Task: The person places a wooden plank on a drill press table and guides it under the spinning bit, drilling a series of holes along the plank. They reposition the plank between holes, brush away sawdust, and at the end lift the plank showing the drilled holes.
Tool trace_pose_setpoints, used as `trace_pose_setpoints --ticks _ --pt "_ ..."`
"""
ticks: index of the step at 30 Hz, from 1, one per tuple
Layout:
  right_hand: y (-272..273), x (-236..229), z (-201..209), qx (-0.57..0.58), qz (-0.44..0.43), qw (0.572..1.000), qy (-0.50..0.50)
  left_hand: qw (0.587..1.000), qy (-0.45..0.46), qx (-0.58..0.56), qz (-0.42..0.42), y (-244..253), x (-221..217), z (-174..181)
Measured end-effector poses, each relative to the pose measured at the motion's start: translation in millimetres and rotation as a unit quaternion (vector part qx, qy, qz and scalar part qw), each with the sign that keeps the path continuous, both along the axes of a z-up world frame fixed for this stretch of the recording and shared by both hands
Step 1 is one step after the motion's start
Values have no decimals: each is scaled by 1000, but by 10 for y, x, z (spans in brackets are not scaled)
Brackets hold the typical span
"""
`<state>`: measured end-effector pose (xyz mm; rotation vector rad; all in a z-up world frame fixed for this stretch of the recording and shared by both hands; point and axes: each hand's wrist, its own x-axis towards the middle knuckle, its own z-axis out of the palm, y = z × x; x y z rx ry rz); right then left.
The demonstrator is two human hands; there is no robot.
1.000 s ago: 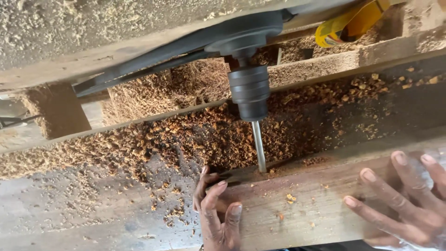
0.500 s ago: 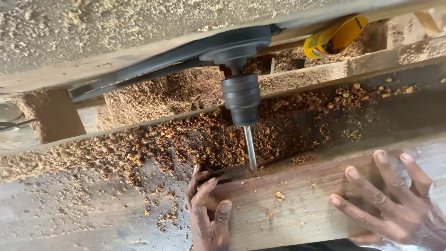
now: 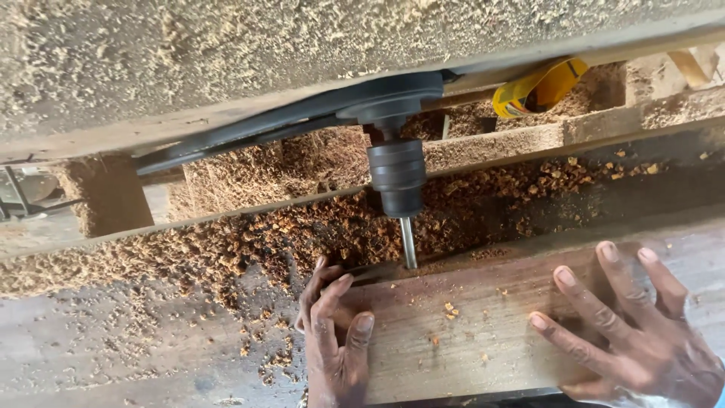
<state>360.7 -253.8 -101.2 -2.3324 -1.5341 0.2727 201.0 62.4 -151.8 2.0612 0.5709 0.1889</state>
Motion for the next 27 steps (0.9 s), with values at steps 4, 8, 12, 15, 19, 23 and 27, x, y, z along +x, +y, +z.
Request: trace_pose_setpoints --ticks 4,8,12,15,19,23,27 --pt "-1 82 -64 15 13 1000 -6 1000 -1 17 -18 73 90 0" --pt "5 148 -115 22 14 1000 -7 999 16 17 -22 140 217 22" --pt "68 216 -83 23 18 999 -17 999 -11 22 -35 179 296 -25" --pt "104 274 -96 25 18 999 -23 999 -20 22 -42 225 391 -20" --pt "158 357 -106 35 19 998 -38 999 -14 11 -38 281 504 17" --pt "191 403 -98 42 23 998 -43 999 -25 18 -41 324 593 4" --pt "258 400 -32 19 23 998 -48 999 -37 0 -29 328 580 -24"
